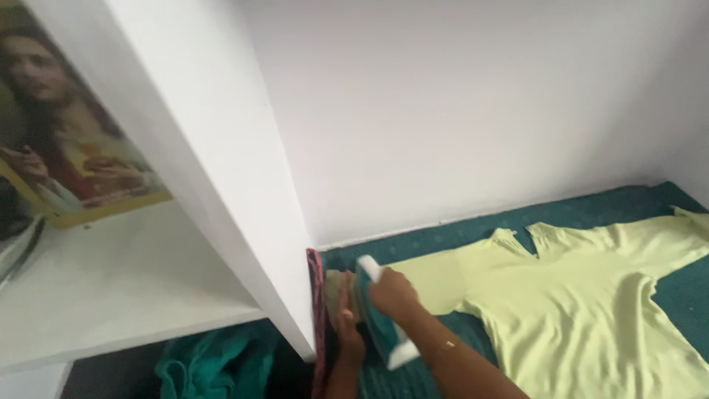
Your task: The person irons a light green long-sleeved top on a green mat, smoothing the fabric and moving the iron across the body and sleeves. After ironing, the person lifts the top and hangs it on a wall-mounted clothing rack among other garments.
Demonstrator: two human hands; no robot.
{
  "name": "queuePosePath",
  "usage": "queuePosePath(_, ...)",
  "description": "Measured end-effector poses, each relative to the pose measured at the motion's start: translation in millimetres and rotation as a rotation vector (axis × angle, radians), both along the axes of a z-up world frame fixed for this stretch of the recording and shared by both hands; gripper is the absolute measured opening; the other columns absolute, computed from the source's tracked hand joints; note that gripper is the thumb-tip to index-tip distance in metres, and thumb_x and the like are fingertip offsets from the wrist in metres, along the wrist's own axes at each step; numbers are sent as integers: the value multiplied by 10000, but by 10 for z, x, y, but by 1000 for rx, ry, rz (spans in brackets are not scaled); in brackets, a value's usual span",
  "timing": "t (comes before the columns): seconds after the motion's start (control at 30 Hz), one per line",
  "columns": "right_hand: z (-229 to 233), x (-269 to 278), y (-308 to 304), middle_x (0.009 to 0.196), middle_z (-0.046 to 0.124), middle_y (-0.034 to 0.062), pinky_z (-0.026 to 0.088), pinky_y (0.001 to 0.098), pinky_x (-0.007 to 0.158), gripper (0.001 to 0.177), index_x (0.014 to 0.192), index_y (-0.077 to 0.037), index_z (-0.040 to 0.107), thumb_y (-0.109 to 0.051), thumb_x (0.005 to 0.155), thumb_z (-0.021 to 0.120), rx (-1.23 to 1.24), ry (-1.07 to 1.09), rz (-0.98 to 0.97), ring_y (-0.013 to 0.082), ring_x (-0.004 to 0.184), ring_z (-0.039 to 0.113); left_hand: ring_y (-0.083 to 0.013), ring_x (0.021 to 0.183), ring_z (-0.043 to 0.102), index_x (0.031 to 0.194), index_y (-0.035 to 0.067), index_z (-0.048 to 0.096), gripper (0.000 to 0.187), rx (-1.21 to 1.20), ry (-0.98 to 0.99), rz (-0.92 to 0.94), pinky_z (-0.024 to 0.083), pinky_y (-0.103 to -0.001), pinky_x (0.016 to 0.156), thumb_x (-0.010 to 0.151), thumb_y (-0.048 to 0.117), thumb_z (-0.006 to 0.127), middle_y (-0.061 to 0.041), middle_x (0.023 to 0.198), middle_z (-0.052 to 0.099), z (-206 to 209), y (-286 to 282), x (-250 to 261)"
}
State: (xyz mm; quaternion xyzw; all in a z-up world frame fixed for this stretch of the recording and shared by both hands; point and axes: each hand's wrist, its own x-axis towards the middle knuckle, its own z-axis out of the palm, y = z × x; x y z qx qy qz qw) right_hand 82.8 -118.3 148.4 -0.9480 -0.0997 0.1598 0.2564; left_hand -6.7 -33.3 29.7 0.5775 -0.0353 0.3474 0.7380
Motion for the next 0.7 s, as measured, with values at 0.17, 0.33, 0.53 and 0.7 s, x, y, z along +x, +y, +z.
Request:
queuePosePath(0.17, 245, 170, 157, 1183, 698, 252, 548, 498, 982, 407, 1157, -18, 667, -342, 911, 641, -31, -11, 76, 428, 1142, 668, -361, 1595, 102, 1639, 39, 144, 799, 111, 172, 122, 56, -488, 1268, 1060, 583, 236, -210, 1727, 122, -416, -13, 284)
queuePosePath(0.33, 91, 754, -191, 1185, 698, 238, 523, 517, 993, 322, 1128, -48, 710, -250, 904, 597, -6, -107, 98, 435, 1139, 660, -463, 1554, 75, 1657, 38, 182, 678, 1272, 674, 437, 29, -531, 1247, 1098, 420, 157, -246, 1712, 99, -743, 68, 422)
queuePosePath(0.53, 132, 1505, -1173, 1169, 726, 175, 549, 494, 987, 363, 1163, -129, 734, -282, 835, 702, -128, -171, 191, 387, 1113, 685, -340, 1569, 13, 1621, 163, 167, 815, 1274, 1179, 350, -17, -510, 1223, 1000, 689, 210, -136, 1701, 60, 76, -229, 418)
queuePosePath(0.7, 176, 1941, -2073, 1131, 756, 186, 604, 479, 936, 389, 1225, -85, 664, -329, 923, 651, -202, 7, 33, 362, 1033, 775, -397, 1575, -67, 1654, 165, 117, 929, 1173, 1583, 206, -59, -654, 1198, 954, 756, 274, -120, 1724, -26, 899, -569, 446)
